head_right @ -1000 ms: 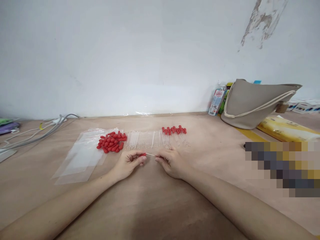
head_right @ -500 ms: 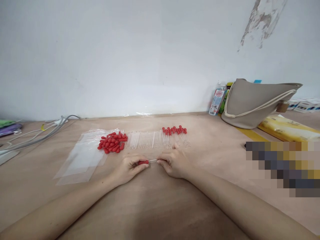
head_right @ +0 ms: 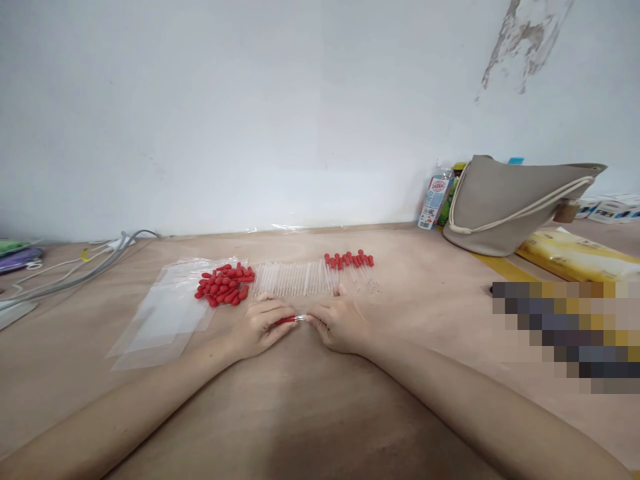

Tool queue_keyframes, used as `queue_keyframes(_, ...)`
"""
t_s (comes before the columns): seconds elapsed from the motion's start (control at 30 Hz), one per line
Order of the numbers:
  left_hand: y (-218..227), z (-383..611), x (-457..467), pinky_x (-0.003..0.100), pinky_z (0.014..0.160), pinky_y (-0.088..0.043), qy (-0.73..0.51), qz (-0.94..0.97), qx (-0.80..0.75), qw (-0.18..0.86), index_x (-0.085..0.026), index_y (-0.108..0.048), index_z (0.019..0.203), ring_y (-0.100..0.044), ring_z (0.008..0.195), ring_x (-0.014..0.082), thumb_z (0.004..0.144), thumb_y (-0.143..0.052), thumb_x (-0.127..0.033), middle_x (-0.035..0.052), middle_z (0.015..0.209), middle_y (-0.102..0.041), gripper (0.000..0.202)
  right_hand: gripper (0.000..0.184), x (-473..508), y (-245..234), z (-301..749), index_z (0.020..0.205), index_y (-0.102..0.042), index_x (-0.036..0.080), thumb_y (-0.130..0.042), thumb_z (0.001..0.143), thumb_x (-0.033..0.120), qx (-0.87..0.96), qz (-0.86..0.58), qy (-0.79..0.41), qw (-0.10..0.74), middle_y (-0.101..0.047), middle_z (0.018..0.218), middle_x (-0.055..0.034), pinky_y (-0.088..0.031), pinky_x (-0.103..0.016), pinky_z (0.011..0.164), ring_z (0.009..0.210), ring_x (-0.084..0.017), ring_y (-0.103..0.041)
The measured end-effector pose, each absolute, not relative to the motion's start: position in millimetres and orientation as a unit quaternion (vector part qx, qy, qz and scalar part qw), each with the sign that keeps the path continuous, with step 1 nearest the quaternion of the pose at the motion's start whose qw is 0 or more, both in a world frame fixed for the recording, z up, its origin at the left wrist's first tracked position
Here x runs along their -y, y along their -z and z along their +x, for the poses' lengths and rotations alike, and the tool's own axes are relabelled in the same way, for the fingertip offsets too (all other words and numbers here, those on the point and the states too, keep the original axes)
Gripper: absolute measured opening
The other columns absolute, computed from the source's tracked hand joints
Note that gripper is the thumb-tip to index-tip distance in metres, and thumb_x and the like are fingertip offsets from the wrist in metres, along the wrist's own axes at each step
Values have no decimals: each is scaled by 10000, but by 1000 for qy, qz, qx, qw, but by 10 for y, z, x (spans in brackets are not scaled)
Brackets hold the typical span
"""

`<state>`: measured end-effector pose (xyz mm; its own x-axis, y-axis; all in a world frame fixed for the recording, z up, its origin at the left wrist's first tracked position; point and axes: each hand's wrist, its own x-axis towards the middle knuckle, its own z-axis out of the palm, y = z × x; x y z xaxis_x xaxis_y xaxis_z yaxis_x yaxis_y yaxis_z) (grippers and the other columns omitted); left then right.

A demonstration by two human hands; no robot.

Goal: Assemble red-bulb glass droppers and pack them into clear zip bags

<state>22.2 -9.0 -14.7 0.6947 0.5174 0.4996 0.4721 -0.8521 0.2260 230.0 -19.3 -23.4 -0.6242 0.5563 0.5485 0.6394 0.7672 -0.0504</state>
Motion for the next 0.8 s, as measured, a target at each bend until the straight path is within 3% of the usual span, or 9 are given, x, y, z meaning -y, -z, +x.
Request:
queue_keyframes(0.2, 96, 235, 96, 354, 822, -349, -251, 928, -274, -19, -191, -623, 871, -560, 752, 154, 855, -446, -259, 32, 784, -647, 190, 281, 161, 260, 2263, 741, -597, 159, -366, 876, 245, 900, -330, 83, 272, -591, 627, -22, -242, -299, 705, 594, -119, -467)
queue_keyframes(0.33, 75, 204, 110, 421, 930, -297, -272, 911, -308, -40, -234, -592, 1017, -507, 992, 209, 827, -499, -295, 40, 1021, -616, 220, 253, 186, 200, 2273, 778, -614, 173, -403, 870, 279, 899, -331, 118, 262, -587, 707, -34, -252, -310, 737, 700, -142, -470)
queue_keyframes(0.5, 145, 108, 126, 403, 980, -330, -314, 881, -353, 1, -215, -406, 1261, -404, 1163, 220, 806, -515, -275, 78, 1247, -471, 472, 241, 102, 171, 2528, 761, -649, 191, -446, 847, 287, 830, -405, 166, 347, -575, 748, -43, -277, -298, 724, 722, -144, -463)
queue_keyframes(0.63, 183, 89, 112, 409, 974, -360, -277, 893, -353, 36, -227, -545, 1128, -418, 1166, 217, 816, -493, -237, 61, 1238, -490, 317, 316, -191, 119, 2868, 773, -653, 174, -388, 862, 322, 722, -576, 115, 366, -582, 738, -55, -307, -247, 599, 645, -133, -495)
queue_keyframes(0.8, 191, 108, 95, 402, 955, -387, -274, 899, -337, 46, -202, -627, 993, -464, 1124, 214, 825, -479, -228, 77, 1184, -530, 225, 287, -570, -20, 3064, 721, -651, 155, -423, 810, 306, 681, -691, 34, 240, -625, 714, -82, -322, -248, 572, 690, -178, -553)
